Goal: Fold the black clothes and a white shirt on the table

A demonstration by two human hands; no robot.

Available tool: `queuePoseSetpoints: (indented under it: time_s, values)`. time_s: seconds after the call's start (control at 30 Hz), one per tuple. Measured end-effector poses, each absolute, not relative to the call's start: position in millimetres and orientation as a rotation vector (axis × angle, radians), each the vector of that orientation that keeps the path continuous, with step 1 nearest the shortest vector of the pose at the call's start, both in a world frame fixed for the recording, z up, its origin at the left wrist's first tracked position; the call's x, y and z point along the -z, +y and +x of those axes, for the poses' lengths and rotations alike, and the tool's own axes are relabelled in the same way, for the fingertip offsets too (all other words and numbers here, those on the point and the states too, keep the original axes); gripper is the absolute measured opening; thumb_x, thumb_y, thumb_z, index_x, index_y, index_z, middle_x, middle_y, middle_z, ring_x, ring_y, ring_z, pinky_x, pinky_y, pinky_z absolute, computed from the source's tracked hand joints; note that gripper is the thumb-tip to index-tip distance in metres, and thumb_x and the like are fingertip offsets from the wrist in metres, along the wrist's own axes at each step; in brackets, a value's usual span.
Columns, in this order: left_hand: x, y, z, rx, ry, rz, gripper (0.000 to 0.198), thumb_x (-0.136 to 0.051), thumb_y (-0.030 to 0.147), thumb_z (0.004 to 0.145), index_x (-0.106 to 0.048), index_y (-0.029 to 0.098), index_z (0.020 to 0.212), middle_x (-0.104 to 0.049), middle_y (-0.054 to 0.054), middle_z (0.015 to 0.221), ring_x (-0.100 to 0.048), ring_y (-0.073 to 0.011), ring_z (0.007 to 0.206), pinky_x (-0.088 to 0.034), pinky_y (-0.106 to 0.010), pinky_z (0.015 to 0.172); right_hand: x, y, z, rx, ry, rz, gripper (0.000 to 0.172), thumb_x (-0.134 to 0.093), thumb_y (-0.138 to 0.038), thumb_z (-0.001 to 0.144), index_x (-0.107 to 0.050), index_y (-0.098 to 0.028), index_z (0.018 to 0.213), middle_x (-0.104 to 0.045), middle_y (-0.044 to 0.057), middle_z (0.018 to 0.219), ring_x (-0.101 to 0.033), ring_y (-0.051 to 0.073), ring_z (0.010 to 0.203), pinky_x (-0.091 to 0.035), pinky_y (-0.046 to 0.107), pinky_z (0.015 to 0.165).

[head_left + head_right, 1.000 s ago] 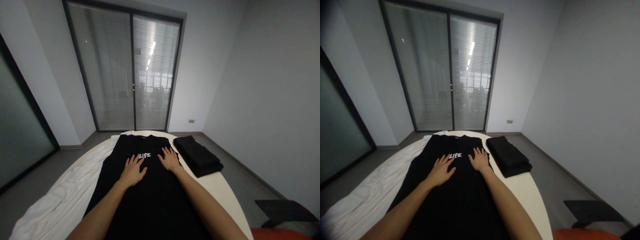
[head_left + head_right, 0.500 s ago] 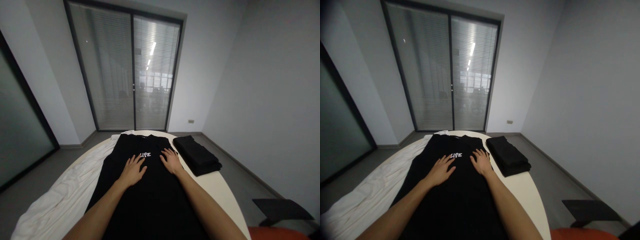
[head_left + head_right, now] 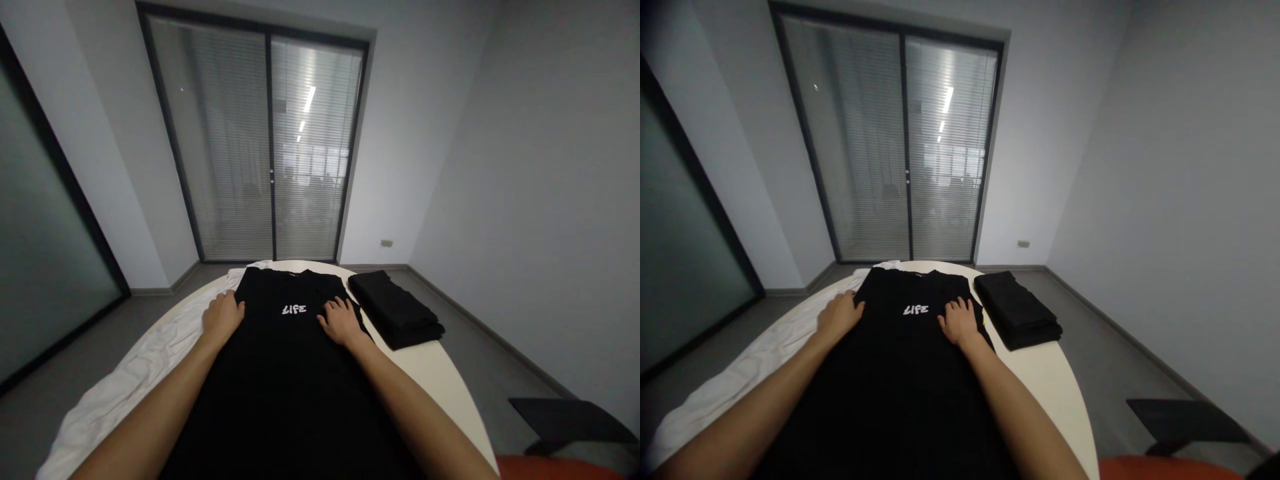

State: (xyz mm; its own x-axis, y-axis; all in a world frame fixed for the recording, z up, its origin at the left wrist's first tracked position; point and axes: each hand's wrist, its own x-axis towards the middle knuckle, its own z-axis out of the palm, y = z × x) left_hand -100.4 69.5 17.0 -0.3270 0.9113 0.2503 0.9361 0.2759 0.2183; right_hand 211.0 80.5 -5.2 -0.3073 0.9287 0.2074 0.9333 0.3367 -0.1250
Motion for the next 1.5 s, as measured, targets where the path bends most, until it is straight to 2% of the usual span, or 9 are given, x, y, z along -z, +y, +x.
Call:
queuePoseSetpoints:
  time_s: [0.23,0.43,0.6,0.77,0.97,1.1,1.2,1.33,1.5]
  values:
    - [-15,71,-116,0.628,-2.633,-1.728,0.044,-0.050,0.047,0.091,-0.057,0.020,0.125,-0.072,-0.014,0.115,-0.067,-0.0338,0.106,-0.053,-0.041,0.080,-10,84,139,-0.301,-2.334,-1.367,0.039,-0.044,-0.041,0.099,-0.064,-0.017,0.124,-0.066,0.012,0.126,-0.057,0.027,0.120,-0.042,0.040,0.102]
    - [-8,58,-113,0.747,-2.562,-1.825,0.031,-0.056,0.039,0.091,-0.062,0.023,0.116,-0.072,-0.009,0.118,-0.067,-0.0301,0.108,-0.051,-0.036,0.082,-13,105,84,-0.605,-2.226,-1.154,0.040,-0.045,-0.027,0.099,-0.058,-0.010,0.132,-0.062,0.015,0.134,-0.056,0.025,0.126,-0.039,0.038,0.110]
    - [-5,53,-105,0.846,-2.424,-1.932,0.025,-0.056,0.029,0.093,-0.060,0.023,0.118,-0.069,-0.005,0.121,-0.065,-0.0220,0.111,-0.049,-0.029,0.089,-16,125,43,-0.677,-2.164,-1.116,0.045,-0.049,-0.029,0.097,-0.051,-0.012,0.139,-0.062,0.013,0.134,-0.060,0.019,0.122,-0.044,0.029,0.105]
    - [-1,42,-89,0.755,-2.244,-2.086,0.024,-0.056,0.021,0.093,-0.060,0.023,0.117,-0.066,-0.005,0.121,-0.064,-0.0218,0.109,-0.049,-0.029,0.087,-24,140,15,-0.615,-2.107,-1.213,0.046,-0.058,-0.031,0.090,-0.057,-0.009,0.130,-0.063,0.018,0.128,-0.061,0.025,0.119,-0.044,0.036,0.104]
    - [3,34,-80,0.670,-2.112,-2.242,0.026,-0.058,0.013,0.089,-0.061,0.024,0.112,-0.067,-0.003,0.121,-0.062,-0.0217,0.114,-0.047,-0.029,0.091,-26,144,-2,-0.385,-2.119,-1.523,0.057,-0.074,-0.039,0.076,-0.056,-0.013,0.124,-0.062,0.019,0.121,-0.064,0.031,0.108,-0.050,0.041,0.091]
    - [6,34,-81,0.638,-2.108,-2.268,0.023,-0.060,0.014,0.087,-0.064,0.024,0.108,-0.069,-0.003,0.115,-0.063,-0.0225,0.112,-0.048,-0.031,0.091,-19,148,-6,-0.390,-2.014,-1.593,0.039,-0.068,-0.021,0.080,-0.057,-0.014,0.116,-0.062,0.020,0.120,-0.064,0.031,0.109,-0.048,0.043,0.092]
    - [7,34,-83,0.677,-2.129,-2.256,0.021,-0.059,0.016,0.089,-0.065,0.025,0.108,-0.070,-0.003,0.112,-0.064,-0.0212,0.109,-0.048,-0.030,0.090,-13,158,-4,-0.468,-1.913,-1.596,0.023,-0.056,-0.018,0.087,-0.059,-0.013,0.110,-0.065,0.022,0.113,-0.065,0.032,0.107,-0.047,0.047,0.092]
    - [2,32,-83,0.780,-2.210,-2.114,0.023,-0.055,0.019,0.094,-0.060,0.023,0.116,-0.068,-0.005,0.118,-0.065,-0.0193,0.107,-0.047,-0.028,0.088,-9,178,-1,-0.649,-1.775,-1.494,0.022,-0.045,-0.025,0.094,-0.060,-0.015,0.108,-0.069,0.014,0.100,-0.067,0.025,0.097,-0.050,0.039,0.087]
    - [-12,26,-84,0.725,-2.353,-1.984,0.022,-0.053,0.025,0.096,-0.054,0.022,0.118,-0.068,-0.006,0.115,-0.067,-0.0206,0.099,-0.047,-0.028,0.076,5,198,-5,-0.924,-1.618,-1.303,0.029,-0.039,-0.027,0.096,-0.056,-0.015,0.117,-0.065,0.003,0.079,-0.066,0.016,0.067,-0.055,0.028,0.064]
